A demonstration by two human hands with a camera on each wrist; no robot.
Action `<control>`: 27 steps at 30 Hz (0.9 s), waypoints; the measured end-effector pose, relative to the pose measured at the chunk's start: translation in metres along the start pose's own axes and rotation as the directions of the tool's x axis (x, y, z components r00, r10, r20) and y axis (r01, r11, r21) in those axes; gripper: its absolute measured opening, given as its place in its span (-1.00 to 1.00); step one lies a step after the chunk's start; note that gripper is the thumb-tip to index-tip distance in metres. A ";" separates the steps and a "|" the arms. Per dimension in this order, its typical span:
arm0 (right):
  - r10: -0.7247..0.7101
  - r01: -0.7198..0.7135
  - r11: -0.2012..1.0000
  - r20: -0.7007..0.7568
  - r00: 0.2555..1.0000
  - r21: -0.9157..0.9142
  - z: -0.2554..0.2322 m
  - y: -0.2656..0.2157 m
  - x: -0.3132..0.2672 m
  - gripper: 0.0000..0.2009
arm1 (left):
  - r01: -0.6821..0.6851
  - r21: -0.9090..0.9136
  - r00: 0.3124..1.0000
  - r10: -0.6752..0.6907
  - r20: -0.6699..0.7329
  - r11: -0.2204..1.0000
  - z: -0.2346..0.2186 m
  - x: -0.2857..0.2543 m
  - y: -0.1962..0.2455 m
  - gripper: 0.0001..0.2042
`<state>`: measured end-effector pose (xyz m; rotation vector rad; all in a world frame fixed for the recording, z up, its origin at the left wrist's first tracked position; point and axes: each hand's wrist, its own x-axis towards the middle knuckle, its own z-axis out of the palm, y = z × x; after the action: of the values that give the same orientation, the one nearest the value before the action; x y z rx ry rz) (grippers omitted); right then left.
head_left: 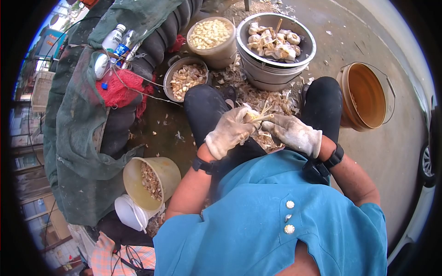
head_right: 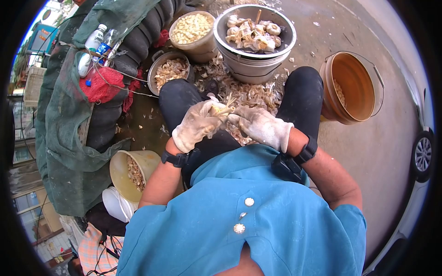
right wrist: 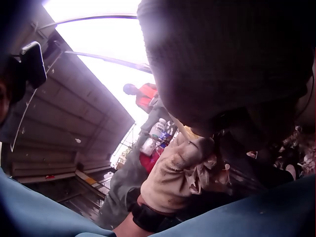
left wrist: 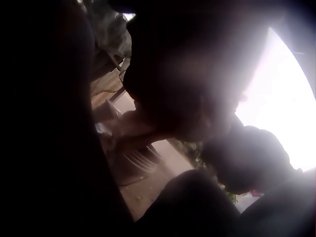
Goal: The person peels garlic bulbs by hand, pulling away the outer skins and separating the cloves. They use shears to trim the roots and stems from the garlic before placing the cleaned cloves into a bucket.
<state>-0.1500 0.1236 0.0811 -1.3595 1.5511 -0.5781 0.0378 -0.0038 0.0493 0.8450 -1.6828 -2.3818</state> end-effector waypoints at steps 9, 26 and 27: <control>0.043 -0.051 0.988 0.058 0.997 0.143 -0.005 0.008 0.004 -0.61 | 0.083 -0.220 0.996 -0.077 0.036 0.972 0.002 -0.001 0.010 -0.73; 0.097 -0.138 0.845 0.106 0.990 0.516 0.014 0.027 0.008 -0.56 | -0.144 -0.350 0.990 0.139 -0.038 0.926 0.002 0.010 -0.020 -0.57; 0.105 -0.108 0.803 0.039 0.994 0.586 0.016 0.031 0.013 -0.57 | -0.158 -0.386 0.987 0.152 -0.046 0.909 0.003 0.011 -0.018 -0.58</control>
<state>-0.1498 0.1234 0.0433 -0.7888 1.2772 -0.8958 0.0312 0.0020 0.0295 0.6319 -1.1555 -2.4647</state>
